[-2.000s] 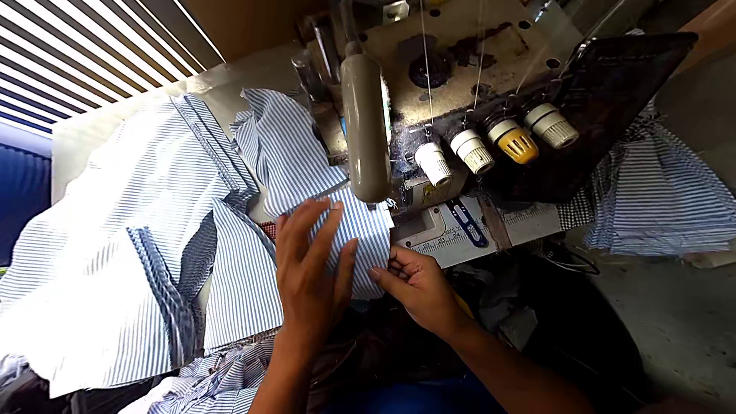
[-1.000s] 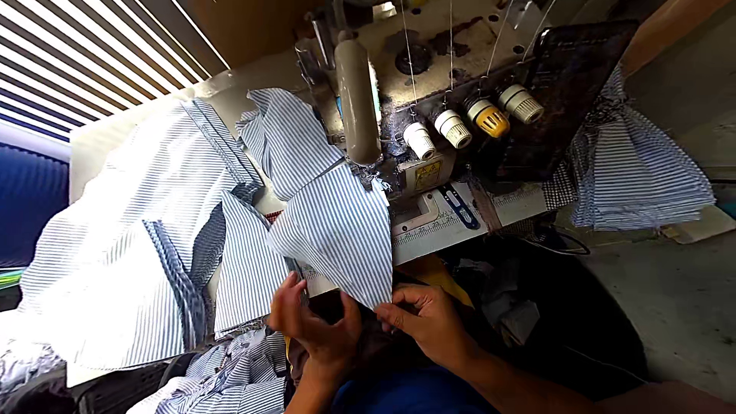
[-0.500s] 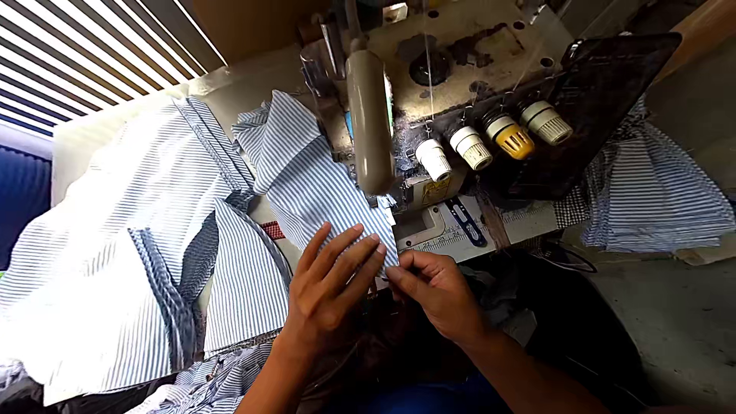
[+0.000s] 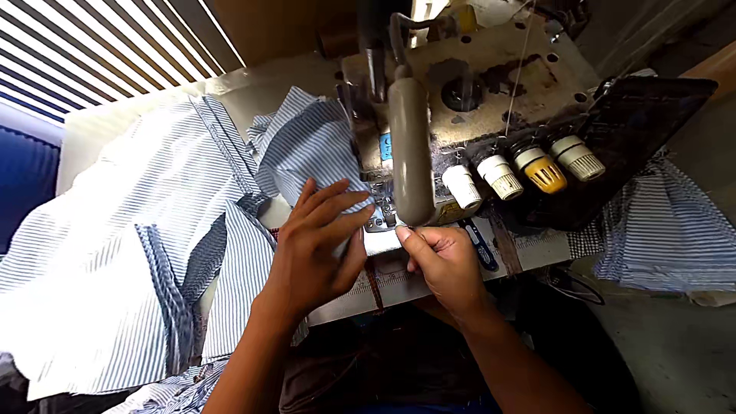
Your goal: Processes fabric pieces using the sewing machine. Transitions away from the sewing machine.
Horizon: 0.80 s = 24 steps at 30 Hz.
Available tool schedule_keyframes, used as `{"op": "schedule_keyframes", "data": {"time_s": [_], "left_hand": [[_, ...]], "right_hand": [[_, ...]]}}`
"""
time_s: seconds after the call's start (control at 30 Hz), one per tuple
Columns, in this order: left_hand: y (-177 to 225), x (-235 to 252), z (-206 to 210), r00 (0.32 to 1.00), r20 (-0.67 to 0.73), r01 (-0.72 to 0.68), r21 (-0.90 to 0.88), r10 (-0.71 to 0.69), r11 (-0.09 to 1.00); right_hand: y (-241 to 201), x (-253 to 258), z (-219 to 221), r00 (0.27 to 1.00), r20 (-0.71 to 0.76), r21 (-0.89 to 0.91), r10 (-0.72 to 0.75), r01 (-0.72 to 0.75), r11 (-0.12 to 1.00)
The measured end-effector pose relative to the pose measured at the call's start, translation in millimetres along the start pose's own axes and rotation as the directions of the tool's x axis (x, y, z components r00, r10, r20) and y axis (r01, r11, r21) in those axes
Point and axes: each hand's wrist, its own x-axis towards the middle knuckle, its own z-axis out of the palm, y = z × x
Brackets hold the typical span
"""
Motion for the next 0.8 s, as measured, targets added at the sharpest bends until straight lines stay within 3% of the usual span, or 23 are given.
{"op": "schedule_keyframes", "data": {"time_s": [0.17, 0.37, 0.43, 0.53, 0.6, 0.7, 0.8], "left_hand": [[-12, 18, -4, 0.997, -0.017, 0.074, -0.004, -0.074, 0.997], [-13, 11, -7, 0.986, 0.004, 0.167, 0.012, -0.167, 0.986], [-18, -6, -22, 0.981, 0.014, 0.193, 0.004, -0.193, 0.981], [-39, -48, -68, 0.959, 0.005, 0.281, 0.056, -0.282, 0.958], [-57, -80, -105, 0.927, -0.043, 0.374, 0.130, -0.372, 0.918], [-76, -116, -159, 0.835, -0.178, 0.550, 0.268, -0.521, 0.791], [-93, -137, -191, 0.675, -0.335, 0.737, 0.268, -0.658, 0.620]], "right_hand": [[45, -11, -9, 0.936, 0.180, -0.037, -0.302, 0.313, 0.949], [48, -18, -2, 0.869, 0.324, -0.253, -0.375, 0.462, 0.850], [49, -23, -3, 0.864, 0.246, -0.221, -0.440, 0.492, 0.842], [39, -28, -13, 0.911, -0.045, -0.168, -0.409, 0.397, 0.902], [30, -16, -18, 0.886, -0.146, -0.312, -0.439, 0.380, 0.871], [25, 7, -11, 0.858, -0.039, -0.626, -0.513, 0.379, 0.681], [26, 9, -4, 0.828, 0.071, -0.737, -0.557, 0.420, 0.530]]}}
